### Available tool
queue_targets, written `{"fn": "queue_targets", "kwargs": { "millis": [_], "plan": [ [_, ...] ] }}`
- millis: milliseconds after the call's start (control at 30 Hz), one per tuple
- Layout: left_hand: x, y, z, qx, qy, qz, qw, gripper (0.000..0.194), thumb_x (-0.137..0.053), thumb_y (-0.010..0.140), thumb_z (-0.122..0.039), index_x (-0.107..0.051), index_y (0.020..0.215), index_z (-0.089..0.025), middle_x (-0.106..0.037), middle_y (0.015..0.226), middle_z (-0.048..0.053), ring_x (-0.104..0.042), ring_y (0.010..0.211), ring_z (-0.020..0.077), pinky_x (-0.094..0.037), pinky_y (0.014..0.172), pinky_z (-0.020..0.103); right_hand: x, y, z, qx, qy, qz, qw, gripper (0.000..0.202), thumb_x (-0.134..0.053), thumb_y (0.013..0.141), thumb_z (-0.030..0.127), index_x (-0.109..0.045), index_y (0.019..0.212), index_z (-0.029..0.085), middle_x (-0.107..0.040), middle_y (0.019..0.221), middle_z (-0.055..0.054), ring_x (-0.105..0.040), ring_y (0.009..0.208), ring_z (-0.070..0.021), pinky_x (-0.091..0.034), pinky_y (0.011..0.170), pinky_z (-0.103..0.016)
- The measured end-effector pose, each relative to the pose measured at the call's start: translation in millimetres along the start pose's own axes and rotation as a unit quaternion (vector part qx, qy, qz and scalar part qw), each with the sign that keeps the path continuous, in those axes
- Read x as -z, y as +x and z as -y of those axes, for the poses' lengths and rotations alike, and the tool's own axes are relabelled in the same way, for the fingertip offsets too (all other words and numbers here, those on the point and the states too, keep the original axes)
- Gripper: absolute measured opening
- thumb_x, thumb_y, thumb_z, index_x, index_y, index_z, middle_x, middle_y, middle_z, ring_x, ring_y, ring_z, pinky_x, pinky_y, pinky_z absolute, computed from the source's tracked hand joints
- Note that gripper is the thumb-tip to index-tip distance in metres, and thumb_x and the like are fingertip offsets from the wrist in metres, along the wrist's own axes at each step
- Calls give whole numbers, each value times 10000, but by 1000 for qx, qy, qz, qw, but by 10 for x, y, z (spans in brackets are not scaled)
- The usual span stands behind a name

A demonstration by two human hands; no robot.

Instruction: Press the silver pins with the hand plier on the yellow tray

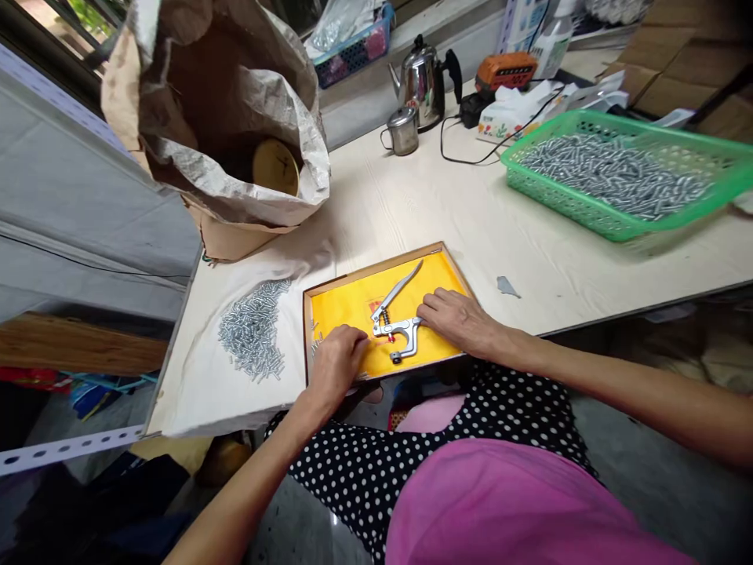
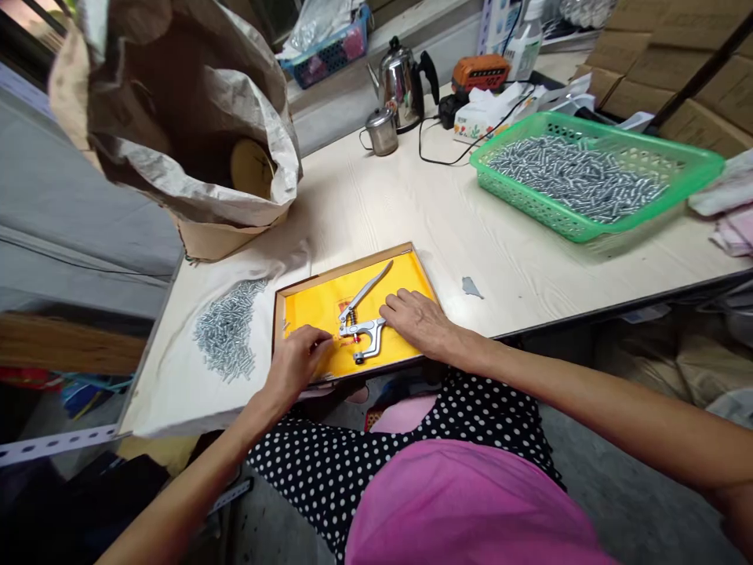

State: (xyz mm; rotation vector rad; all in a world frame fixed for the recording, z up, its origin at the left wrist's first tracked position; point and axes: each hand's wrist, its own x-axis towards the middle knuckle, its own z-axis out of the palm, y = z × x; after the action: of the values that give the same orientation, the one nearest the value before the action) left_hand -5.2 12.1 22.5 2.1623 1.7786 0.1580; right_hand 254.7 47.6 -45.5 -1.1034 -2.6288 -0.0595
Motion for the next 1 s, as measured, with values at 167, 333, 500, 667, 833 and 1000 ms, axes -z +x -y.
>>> {"fn": "queue_targets", "kwargs": {
  "millis": [167, 333, 500, 667, 833, 1000],
  "plan": [
    [-200, -25, -29, 27, 51, 43, 997, 185, -535, 930, -216, -715, 954, -183, -703, 986, 90, -663, 949, 227, -502, 853, 315, -2, 12, 16, -2, 7, 11, 1000, 145, -461, 980, 173, -603, 952, 182, -596, 907, -75, -445, 853, -214, -267, 694, -336],
    [-206, -132, 12, 19, 71, 7, 997, 216, -485, 943, -203, -700, 929, -192, -682, 978, 99, -644, 975, 234, -502, 861, 330, 12, 29, 21, -3, 11, 17, 1000, 148, -454, 976, 168, -601, 969, 186, -598, 916, -77, -446, 860, -217, -255, 687, -341],
    [-179, -102, -172, 124, -130, 8, 984, 96, -612, 854, -240, -678, 827, -176, -693, 825, 62, -652, 786, 192, -513, 751, 307, 48, 23, 26, 4, 19, 24, 1000, 139, -458, 967, 140, -590, 956, 182, -602, 936, -78, -452, 874, -220, -256, 698, -342],
    [-186, 13, -327, 285, -436, 79, 850, 373, -825, 623, -437, -651, 768, -141, -616, 613, -6, -526, 507, 96, -426, 495, 220, 74, 17, 33, 1, 32, 32, 999, 137, -468, 948, 110, -585, 955, 179, -603, 929, -75, -457, 875, -221, -253, 697, -344],
    [-215, 50, -365, 300, -452, 95, 835, 408, -863, 531, -446, -638, 672, -136, -594, 546, -18, -470, 441, 66, -336, 425, 194, 82, 31, 32, -1, 32, 27, 999, 176, -430, 962, 120, -593, 968, 187, -608, 939, -86, -457, 871, -225, -249, 688, -350],
    [-227, 92, -368, 313, -442, 115, 833, 368, -853, 547, -408, -644, 673, -133, -589, 520, -24, -458, 405, 63, -316, 407, 196, 89, 37, 34, -4, 34, 35, 999, 189, -413, 963, 120, -591, 967, 184, -611, 938, -93, -455, 865, -221, -252, 691, -351]
  ]
}}
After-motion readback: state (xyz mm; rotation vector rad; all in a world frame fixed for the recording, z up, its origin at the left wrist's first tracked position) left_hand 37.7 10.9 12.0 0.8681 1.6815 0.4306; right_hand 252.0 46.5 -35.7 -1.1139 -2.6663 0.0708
